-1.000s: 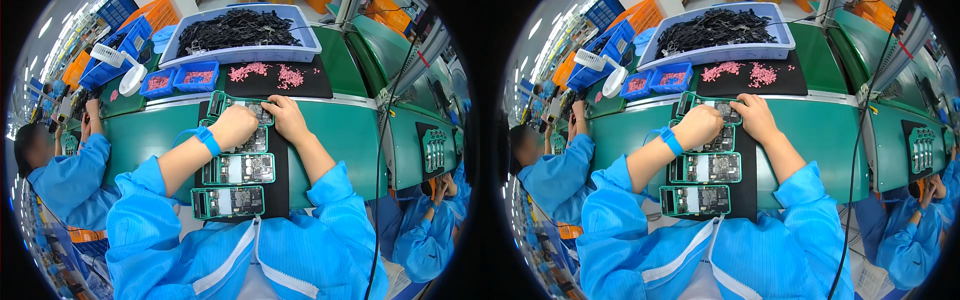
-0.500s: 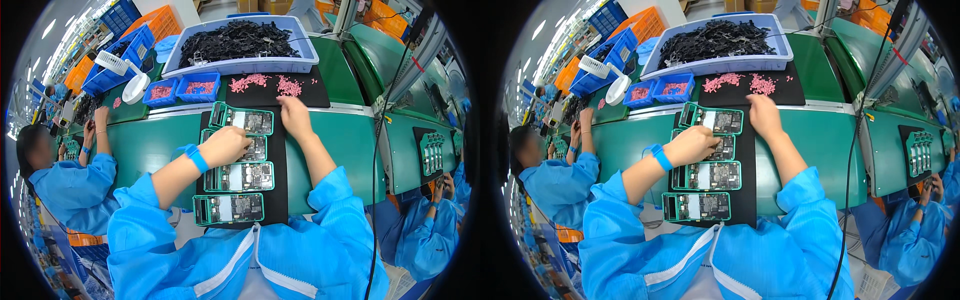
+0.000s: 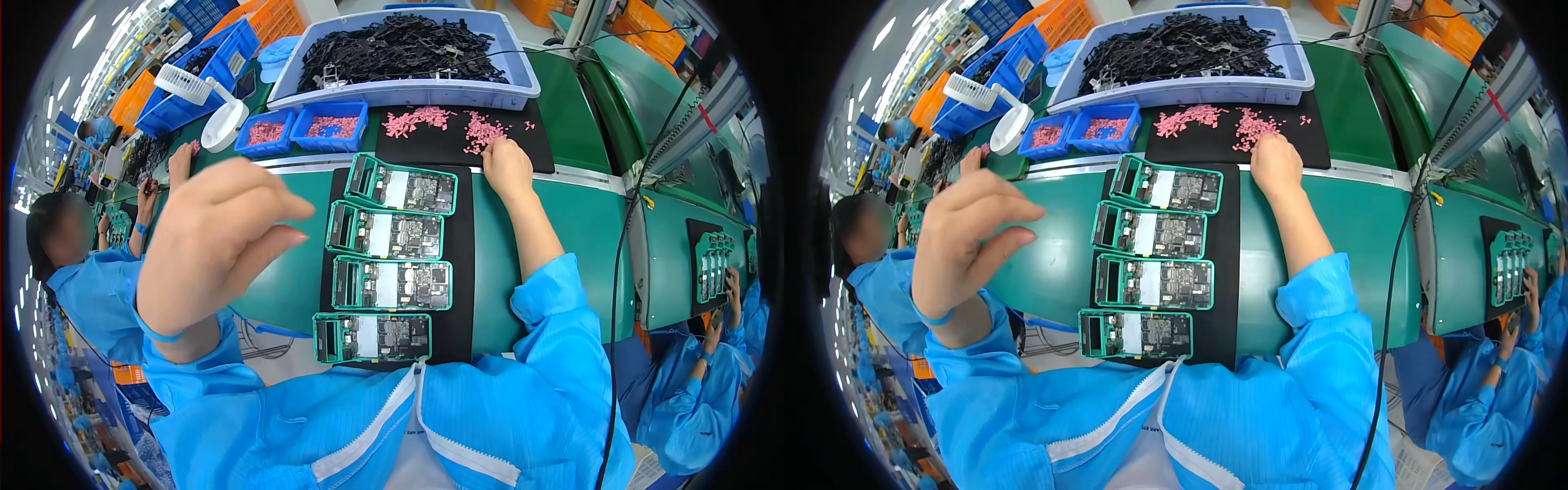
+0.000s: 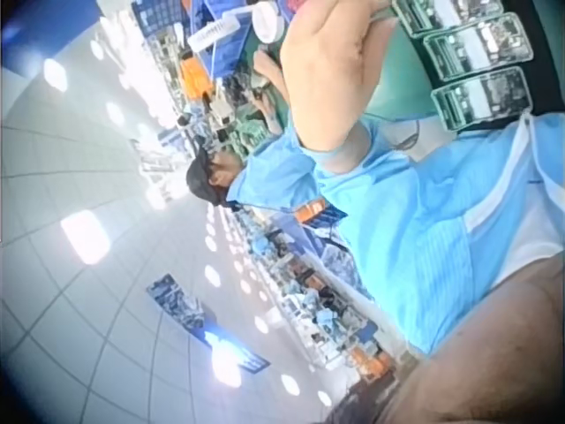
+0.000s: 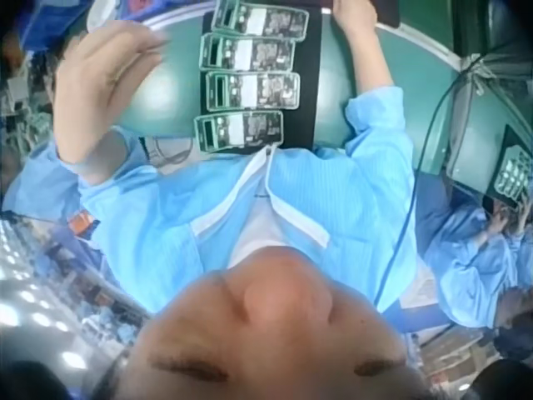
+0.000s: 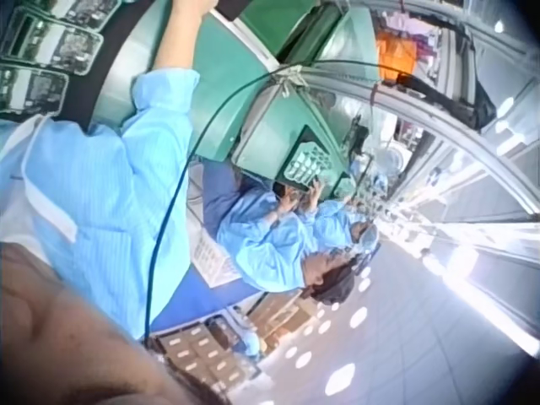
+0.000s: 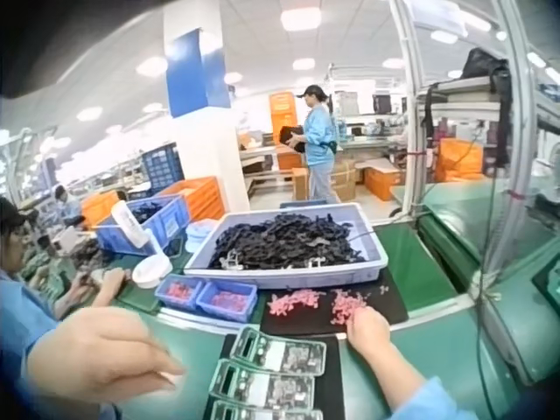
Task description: Manually placing small electronic components into specified slots on printed circuit boards.
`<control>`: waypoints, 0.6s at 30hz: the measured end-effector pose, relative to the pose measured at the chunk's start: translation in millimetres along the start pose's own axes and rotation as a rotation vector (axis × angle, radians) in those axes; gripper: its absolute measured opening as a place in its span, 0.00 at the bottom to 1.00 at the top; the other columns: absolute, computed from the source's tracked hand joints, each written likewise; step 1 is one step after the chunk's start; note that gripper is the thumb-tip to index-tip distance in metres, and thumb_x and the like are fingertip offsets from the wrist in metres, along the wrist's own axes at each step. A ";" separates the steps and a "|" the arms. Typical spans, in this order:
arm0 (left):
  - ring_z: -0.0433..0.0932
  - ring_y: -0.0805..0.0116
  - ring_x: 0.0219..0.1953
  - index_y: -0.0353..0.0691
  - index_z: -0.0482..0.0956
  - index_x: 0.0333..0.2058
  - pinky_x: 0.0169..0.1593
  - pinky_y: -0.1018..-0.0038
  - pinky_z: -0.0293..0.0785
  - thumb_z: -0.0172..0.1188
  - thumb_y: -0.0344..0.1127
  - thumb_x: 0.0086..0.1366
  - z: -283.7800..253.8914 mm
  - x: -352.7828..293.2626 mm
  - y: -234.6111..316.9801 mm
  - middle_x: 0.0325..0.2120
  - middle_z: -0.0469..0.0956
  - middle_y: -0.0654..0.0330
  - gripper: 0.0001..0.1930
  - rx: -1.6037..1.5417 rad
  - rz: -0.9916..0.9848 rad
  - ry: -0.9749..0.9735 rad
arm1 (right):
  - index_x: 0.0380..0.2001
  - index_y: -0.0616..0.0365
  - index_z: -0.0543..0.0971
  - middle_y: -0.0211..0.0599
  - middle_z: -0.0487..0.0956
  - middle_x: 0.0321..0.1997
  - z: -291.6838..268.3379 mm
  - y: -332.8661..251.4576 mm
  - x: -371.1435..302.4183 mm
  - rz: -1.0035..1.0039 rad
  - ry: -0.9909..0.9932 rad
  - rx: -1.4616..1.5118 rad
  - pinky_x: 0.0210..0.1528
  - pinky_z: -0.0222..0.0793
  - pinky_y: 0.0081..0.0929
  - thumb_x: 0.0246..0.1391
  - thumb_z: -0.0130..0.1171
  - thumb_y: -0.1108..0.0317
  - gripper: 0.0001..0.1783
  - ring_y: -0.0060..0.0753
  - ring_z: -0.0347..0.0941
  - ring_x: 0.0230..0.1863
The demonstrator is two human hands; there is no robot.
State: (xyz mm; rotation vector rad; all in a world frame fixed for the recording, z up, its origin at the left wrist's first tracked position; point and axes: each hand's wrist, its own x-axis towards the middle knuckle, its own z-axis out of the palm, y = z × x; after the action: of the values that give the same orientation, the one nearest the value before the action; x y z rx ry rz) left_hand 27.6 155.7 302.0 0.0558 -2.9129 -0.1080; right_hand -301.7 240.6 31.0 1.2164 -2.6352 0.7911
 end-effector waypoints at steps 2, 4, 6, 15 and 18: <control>0.76 0.55 0.32 0.37 0.78 0.30 0.34 0.63 0.72 0.66 0.30 0.48 0.6 24.5 -6.3 0.26 0.75 0.56 0.09 -0.047 0.140 0.026 | 0.28 0.59 0.79 0.47 0.79 0.35 0.3 -1.3 -0.8 -0.007 0.010 0.032 0.40 0.73 0.44 0.48 0.61 0.67 0.07 0.51 0.77 0.36; 0.76 0.53 0.32 0.36 0.78 0.29 0.37 0.63 0.72 0.63 0.30 0.51 29.3 58.9 -25.9 0.25 0.77 0.55 0.07 -0.161 0.172 -0.042 | 0.28 0.58 0.79 0.46 0.79 0.34 0.2 -0.1 -1.8 -0.004 0.020 0.044 0.39 0.73 0.44 0.47 0.61 0.68 0.06 0.51 0.77 0.36; 0.77 0.52 0.32 0.35 0.79 0.29 0.37 0.63 0.74 0.62 0.31 0.52 71.0 96.9 -45.3 0.26 0.77 0.53 0.07 -0.169 0.183 -0.136 | 0.27 0.58 0.79 0.46 0.79 0.32 0.2 -0.8 -4.1 -0.005 0.029 0.071 0.38 0.73 0.44 0.46 0.61 0.67 0.06 0.50 0.77 0.35; 0.80 0.52 0.34 0.39 0.81 0.29 0.41 0.63 0.75 0.60 0.33 0.52 252.2 193.3 -84.6 0.28 0.80 0.51 0.06 -0.199 0.074 -0.217 | 0.23 0.54 0.77 0.38 0.77 0.28 -1.6 8.7 -12.4 -0.081 0.106 0.195 0.35 0.71 0.40 0.45 0.58 0.69 0.02 0.46 0.76 0.33; 0.80 0.52 0.33 0.39 0.81 0.29 0.41 0.63 0.75 0.61 0.32 0.52 267.8 202.4 -91.8 0.28 0.81 0.51 0.06 -0.217 0.048 -0.217 | 0.22 0.52 0.78 0.34 0.78 0.28 -3.0 10.4 -8.2 -0.080 0.111 0.256 0.33 0.71 0.38 0.44 0.59 0.68 0.02 0.42 0.76 0.32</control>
State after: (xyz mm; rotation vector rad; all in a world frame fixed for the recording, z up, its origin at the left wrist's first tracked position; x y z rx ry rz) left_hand -227.2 73.3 79.8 -0.0665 -3.0947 -0.4466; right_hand -304.3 253.2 26.7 1.2856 -2.4367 1.1729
